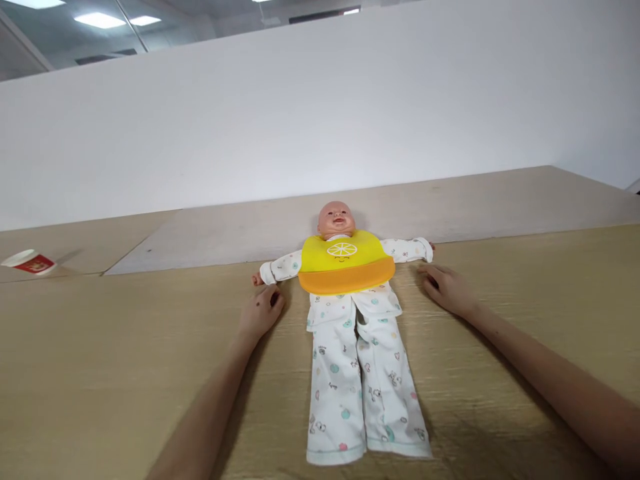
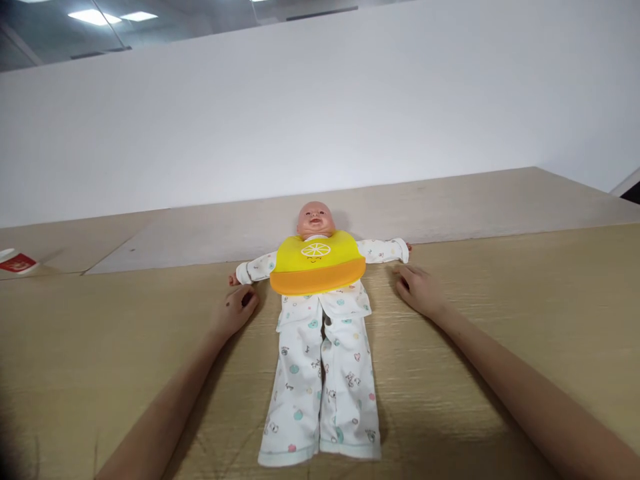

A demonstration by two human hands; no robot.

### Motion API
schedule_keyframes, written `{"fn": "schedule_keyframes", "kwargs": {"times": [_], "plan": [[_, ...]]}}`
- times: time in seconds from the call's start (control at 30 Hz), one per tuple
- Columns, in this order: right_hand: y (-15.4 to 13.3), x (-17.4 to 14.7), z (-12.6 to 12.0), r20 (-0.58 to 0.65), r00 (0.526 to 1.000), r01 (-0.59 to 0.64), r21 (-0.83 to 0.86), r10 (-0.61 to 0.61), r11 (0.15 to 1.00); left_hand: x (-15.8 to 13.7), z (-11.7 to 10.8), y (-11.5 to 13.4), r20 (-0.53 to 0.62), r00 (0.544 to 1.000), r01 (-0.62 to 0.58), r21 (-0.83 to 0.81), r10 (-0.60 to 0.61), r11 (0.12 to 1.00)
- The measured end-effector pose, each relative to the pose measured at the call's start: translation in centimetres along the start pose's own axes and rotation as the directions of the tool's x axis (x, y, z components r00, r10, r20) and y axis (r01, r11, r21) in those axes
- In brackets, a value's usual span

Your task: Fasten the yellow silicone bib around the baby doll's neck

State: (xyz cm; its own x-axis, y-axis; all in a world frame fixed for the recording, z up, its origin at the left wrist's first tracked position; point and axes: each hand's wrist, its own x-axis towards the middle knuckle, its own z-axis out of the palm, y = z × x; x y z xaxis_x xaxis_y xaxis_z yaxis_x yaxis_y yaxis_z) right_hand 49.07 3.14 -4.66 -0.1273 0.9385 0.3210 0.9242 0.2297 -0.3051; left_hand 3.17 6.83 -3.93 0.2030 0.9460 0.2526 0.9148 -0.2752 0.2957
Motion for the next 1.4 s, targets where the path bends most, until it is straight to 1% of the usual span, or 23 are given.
{"fn": "schedule_keyframes", "kwargs": {"times": [0.33,0.57,0.77,1.03,1.27,1.4], "plan": [[0.04,-0.07,0.07,-0.013,1.0,0.003,0.012,-0.003,1.0,0.02,-0.23,0.06,0.031,0.999,0.022,-0.011,-0.021,1.0],[0.15,0.06,0.26,-0.02,0.999,0.027,0.01,-0.026,1.0,0.0,-0.01,-0.13,0.024,1.0,0.0,-0.02,0.0,1.0],[0.45,0.0,0.7,-0.034,0.999,0.036,-0.004,-0.036,0.999,-0.11,-0.05,-0.22,0.055,0.998,0.017,-0.016,-0.016,1.0],[0.39,0.06,0.88,-0.053,0.998,0.048,0.02,-0.047,0.999,0.2,0.2,-0.44,-0.001,1.0,0.005,-0.034,-0.005,0.999],[0.43,0.02,0.89,-0.043,0.997,0.069,0.009,-0.068,0.998,0.11,0.34,-0.64,-0.007,1.0,-0.002,-0.033,0.001,0.999],[0.45,-0.03,0.89,-0.051,0.997,0.064,0.012,-0.063,0.998,0.07,0.2,-0.5,0.017,1.0,0.011,-0.025,-0.01,1.0]]}}
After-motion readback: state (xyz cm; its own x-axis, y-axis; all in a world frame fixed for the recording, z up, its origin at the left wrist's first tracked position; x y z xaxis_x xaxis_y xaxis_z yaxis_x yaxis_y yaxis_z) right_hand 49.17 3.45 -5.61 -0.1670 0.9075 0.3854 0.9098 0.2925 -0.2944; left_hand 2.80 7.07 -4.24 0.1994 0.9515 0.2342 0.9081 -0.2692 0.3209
